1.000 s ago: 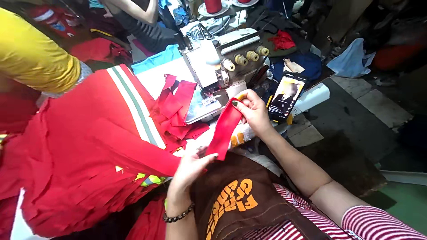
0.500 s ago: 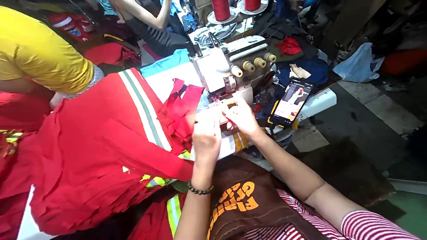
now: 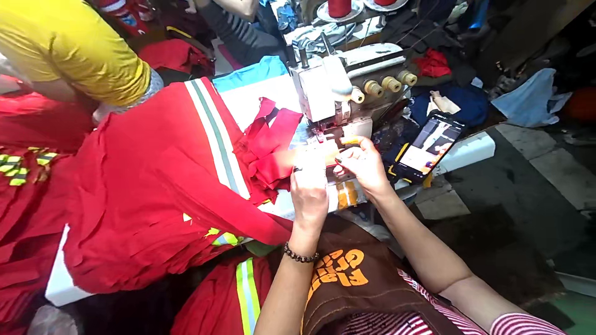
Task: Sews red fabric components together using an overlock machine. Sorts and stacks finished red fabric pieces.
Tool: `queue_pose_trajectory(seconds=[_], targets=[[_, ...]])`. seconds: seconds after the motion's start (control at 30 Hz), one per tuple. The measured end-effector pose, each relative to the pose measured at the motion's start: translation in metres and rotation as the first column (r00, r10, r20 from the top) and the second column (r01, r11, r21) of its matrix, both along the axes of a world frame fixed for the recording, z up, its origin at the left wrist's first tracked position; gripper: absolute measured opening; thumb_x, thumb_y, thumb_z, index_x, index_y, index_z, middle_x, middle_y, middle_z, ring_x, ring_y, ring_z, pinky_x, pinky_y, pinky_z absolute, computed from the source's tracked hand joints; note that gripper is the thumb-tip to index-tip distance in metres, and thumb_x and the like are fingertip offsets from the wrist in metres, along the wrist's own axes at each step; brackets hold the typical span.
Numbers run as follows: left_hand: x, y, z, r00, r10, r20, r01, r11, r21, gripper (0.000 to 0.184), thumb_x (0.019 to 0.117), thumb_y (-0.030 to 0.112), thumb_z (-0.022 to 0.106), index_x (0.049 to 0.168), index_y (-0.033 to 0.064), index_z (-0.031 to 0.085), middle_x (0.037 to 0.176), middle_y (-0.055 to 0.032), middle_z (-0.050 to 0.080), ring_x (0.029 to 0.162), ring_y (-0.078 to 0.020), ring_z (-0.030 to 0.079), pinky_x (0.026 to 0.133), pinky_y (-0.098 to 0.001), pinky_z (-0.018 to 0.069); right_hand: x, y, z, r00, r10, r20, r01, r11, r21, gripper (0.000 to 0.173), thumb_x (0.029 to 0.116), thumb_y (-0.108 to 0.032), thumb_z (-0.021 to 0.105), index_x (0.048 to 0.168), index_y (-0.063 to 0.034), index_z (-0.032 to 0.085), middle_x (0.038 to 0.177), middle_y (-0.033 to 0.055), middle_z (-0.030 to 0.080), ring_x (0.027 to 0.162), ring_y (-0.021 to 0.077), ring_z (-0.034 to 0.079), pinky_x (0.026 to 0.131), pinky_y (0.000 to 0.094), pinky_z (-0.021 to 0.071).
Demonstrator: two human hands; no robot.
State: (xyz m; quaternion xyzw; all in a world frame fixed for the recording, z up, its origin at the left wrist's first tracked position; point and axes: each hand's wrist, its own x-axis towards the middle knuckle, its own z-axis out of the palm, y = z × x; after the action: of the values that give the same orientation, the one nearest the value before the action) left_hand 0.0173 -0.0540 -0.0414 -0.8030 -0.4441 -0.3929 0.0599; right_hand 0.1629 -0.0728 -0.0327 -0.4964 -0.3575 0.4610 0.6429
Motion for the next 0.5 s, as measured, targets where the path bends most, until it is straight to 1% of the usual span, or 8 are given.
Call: queue_pose_trajectory(seconds=[0.03,0.1,0.2,0.27,0.33,0.4,0.43,0.5], targets=[[-0.001,0.0,0.001,1.0,-0.01,0.013,0.01,1.0,-0.026,0.018,0.0942,0.002,0.064,0.109,0.0009,0.075,0.108,-0.0169,0.074,0.096,-0.0341,0.072,0.08,-0.0473,0.0574,0.0,0.0,0.0,1.0,0.003,-0.003,-0.003,1.0,-0.015,0.05,0.091,0.009,0.066,0.135,-0.0055,0.047,0.086,0.0093,0.068,0.065,0.0174,0.069,0.061,0.0324,0.0623],[-0.003,0.002,0.005,0.999,-0.041,0.034,0.043,0.998,-0.04,0.023,0.0954,0.003,0.064,0.115,0.0029,0.074,0.114,-0.0156,0.074,0.1,-0.0325,0.072,0.083,-0.0463,0.0576,-0.001,0.001,-0.002,1.0,0.016,0.0,-0.016,0.999,-0.03,0.047,0.092,0.008,0.065,0.134,-0.0052,0.048,0.085,0.0097,0.067,0.064,0.0177,0.069,0.061,0.0329,0.0626],[-0.005,0.003,0.007,0.989,-0.139,0.05,0.141,0.989,-0.048,0.021,0.0896,-0.002,0.065,0.107,0.0017,0.075,0.105,-0.0166,0.074,0.088,-0.0333,0.071,0.075,-0.0483,0.0558,-0.003,0.003,-0.003,0.998,0.044,0.037,-0.041,0.995,-0.086,0.044,0.0966,0.0,0.064,0.137,-0.0055,0.049,0.092,0.0093,0.066,0.07,0.0161,0.068,0.066,0.0321,0.0614],[-0.004,0.004,0.005,0.98,-0.193,0.051,0.195,0.98,-0.041,0.021,0.0891,-0.002,0.064,0.107,-0.0003,0.076,0.105,-0.0175,0.075,0.091,-0.0332,0.072,0.078,-0.0469,0.0571,-0.003,0.005,-0.006,0.998,0.059,0.018,-0.057,0.994,-0.091,0.046,0.0974,-0.002,0.065,0.139,-0.0054,0.047,0.099,0.0097,0.067,0.076,0.0145,0.069,0.071,0.0319,0.0614],[-0.004,0.005,0.006,0.967,-0.233,0.099,0.238,0.97,-0.05,0.021,0.0909,-0.003,0.063,0.108,-0.0015,0.075,0.106,-0.0177,0.074,0.094,-0.0322,0.072,0.081,-0.0458,0.058,-0.001,0.006,-0.009,1.0,0.004,0.02,-0.003,0.998,-0.065,0.044,0.095,-0.001,0.068,0.136,-0.0053,0.052,0.091,0.0077,0.07,0.073,0.0122,0.068,0.069,0.0302,0.0596],[-0.006,0.006,0.014,0.947,-0.26,0.189,0.281,0.955,-0.092,0.023,0.0957,0.001,0.061,0.116,-0.0011,0.072,0.114,-0.0159,0.073,0.105,-0.028,0.071,0.091,-0.0426,0.0568,0.004,0.001,-0.006,0.975,-0.05,0.215,0.052,0.999,-0.005,0.041,0.0937,-0.002,0.069,0.132,-0.0047,0.056,0.087,0.0048,0.068,0.074,0.0108,0.065,0.07,0.0303,0.058],[-0.007,0.006,0.019,0.929,-0.286,0.233,0.319,0.941,-0.116,0.025,0.098,0.005,0.061,0.12,-0.0004,0.071,0.12,-0.0148,0.072,0.114,-0.0255,0.068,0.098,-0.0412,0.0537,0.008,-0.005,0.001,0.923,-0.053,0.381,0.041,0.998,0.04,0.036,0.0944,-0.003,0.069,0.129,-0.0056,0.059,0.092,0.0042,0.07,0.079,0.0111,0.067,0.073,0.0315,0.0592],[-0.011,0.006,0.027,0.889,-0.358,0.285,0.418,0.89,-0.185,0.03,0.1003,0.016,0.061,0.125,0.0015,0.068,0.128,-0.0134,0.069,0.124,-0.0241,0.062,0.108,-0.0442,0.0465,0.016,-0.023,0.025,0.767,0.018,0.641,-0.129,0.984,0.127,0.027,0.0974,-0.004,0.063,0.124,-0.0076,0.065,0.106,0.0036,0.071,0.094,0.0108,0.069,0.085,0.0334,0.0595]])
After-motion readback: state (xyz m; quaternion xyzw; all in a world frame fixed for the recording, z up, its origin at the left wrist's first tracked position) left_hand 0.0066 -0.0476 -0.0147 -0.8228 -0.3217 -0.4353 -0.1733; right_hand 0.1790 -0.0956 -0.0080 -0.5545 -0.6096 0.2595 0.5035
